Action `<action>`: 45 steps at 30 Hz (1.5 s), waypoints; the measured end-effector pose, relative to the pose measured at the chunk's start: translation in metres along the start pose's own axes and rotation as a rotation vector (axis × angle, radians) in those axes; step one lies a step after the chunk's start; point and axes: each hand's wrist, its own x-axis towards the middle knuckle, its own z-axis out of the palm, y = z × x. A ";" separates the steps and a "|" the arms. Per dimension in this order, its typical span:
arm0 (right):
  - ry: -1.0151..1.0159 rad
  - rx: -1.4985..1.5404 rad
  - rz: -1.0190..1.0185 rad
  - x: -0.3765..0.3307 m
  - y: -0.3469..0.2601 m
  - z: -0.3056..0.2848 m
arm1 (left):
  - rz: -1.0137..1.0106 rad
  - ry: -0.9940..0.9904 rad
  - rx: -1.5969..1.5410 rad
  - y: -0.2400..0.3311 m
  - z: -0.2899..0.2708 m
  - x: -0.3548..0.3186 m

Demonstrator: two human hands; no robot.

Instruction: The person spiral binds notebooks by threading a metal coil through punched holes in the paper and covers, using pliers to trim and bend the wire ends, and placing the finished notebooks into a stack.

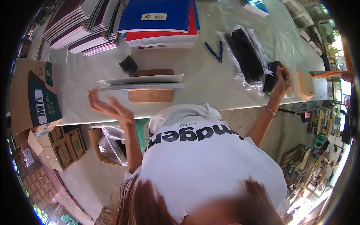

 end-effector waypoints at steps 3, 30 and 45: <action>-0.061 0.188 -0.125 -0.016 -0.057 0.015 | 0.271 -0.379 0.206 0.024 -0.008 -0.032; -1.037 -0.123 -0.440 -0.151 -0.120 0.159 | 0.312 -0.553 0.155 0.075 0.065 -0.037; -0.934 -0.118 -0.544 -0.159 -0.105 0.160 | 0.322 -0.563 0.167 0.073 0.064 -0.038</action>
